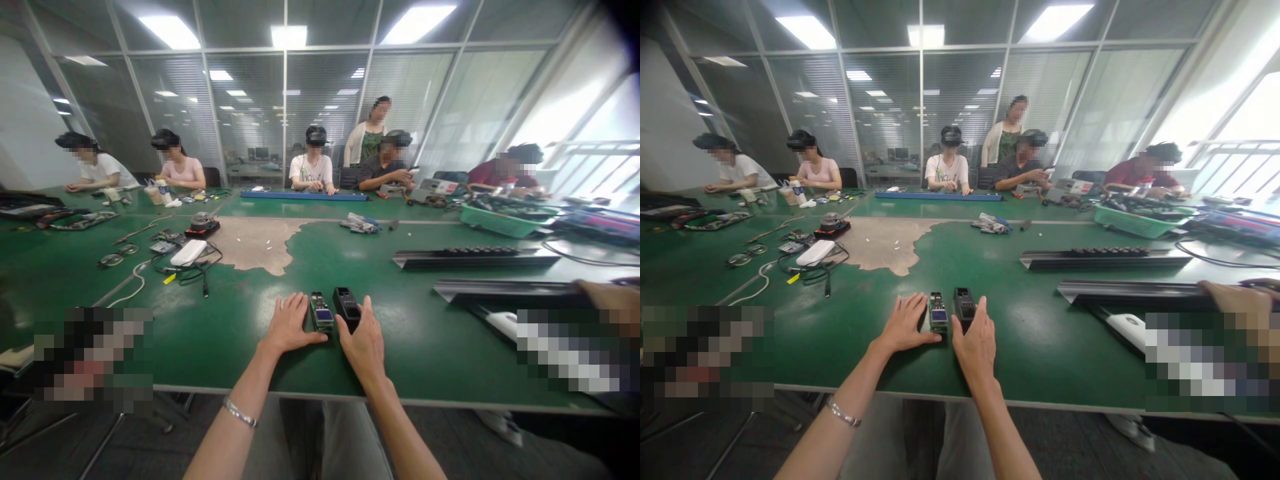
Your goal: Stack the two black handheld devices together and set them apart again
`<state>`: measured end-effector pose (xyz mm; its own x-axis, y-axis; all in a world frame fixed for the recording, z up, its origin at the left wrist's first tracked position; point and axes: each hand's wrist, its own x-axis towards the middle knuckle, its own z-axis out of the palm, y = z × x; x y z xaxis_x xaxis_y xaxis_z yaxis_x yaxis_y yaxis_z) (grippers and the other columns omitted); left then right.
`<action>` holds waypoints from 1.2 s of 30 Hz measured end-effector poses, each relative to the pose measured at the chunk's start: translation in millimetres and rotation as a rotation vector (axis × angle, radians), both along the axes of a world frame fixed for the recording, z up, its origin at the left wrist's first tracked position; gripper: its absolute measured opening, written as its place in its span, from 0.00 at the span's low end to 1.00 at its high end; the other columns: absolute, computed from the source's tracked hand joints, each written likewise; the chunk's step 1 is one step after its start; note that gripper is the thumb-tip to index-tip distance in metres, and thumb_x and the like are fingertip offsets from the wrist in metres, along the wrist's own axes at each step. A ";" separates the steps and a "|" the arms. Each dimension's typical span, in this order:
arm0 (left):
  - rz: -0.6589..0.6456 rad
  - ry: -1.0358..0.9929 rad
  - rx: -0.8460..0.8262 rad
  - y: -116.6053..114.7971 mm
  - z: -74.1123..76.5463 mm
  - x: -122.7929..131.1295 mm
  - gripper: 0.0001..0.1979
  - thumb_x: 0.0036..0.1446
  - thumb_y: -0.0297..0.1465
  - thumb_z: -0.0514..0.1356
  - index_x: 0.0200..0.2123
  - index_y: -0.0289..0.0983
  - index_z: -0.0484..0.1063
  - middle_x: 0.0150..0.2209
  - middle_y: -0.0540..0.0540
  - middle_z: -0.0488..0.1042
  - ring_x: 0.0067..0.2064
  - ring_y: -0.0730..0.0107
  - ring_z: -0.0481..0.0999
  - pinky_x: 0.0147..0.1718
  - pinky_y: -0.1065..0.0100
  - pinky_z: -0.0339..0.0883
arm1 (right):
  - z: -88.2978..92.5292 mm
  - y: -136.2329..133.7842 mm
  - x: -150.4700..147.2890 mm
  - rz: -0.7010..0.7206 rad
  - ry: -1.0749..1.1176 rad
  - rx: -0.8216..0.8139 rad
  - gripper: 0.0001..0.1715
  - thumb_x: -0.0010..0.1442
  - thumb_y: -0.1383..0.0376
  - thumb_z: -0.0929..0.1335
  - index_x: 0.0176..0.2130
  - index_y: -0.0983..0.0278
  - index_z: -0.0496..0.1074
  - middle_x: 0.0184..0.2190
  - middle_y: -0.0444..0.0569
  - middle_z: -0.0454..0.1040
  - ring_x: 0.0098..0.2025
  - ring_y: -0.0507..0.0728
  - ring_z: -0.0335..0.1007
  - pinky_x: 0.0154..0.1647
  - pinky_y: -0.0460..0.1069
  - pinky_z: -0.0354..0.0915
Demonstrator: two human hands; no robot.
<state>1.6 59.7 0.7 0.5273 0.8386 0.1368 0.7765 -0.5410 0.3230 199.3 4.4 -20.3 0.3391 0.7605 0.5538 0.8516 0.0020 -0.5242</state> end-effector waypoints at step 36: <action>0.019 0.024 0.008 -1.1 3.0 1.5 0.53 0.54 0.69 0.49 0.70 0.39 0.55 0.72 0.38 0.53 0.73 0.45 0.47 0.70 0.40 0.36 | -2.0 -8.3 -1.7 0.029 -0.024 -0.056 0.49 0.65 0.53 0.63 0.72 0.74 0.42 0.59 0.68 0.69 0.56 0.71 0.69 0.56 0.65 0.67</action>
<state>3.0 58.6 3.7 0.5149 0.8471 0.1314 0.7940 -0.5290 0.2995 197.6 -3.9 -22.3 0.3035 0.7999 0.5178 0.8641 -0.0020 -0.5034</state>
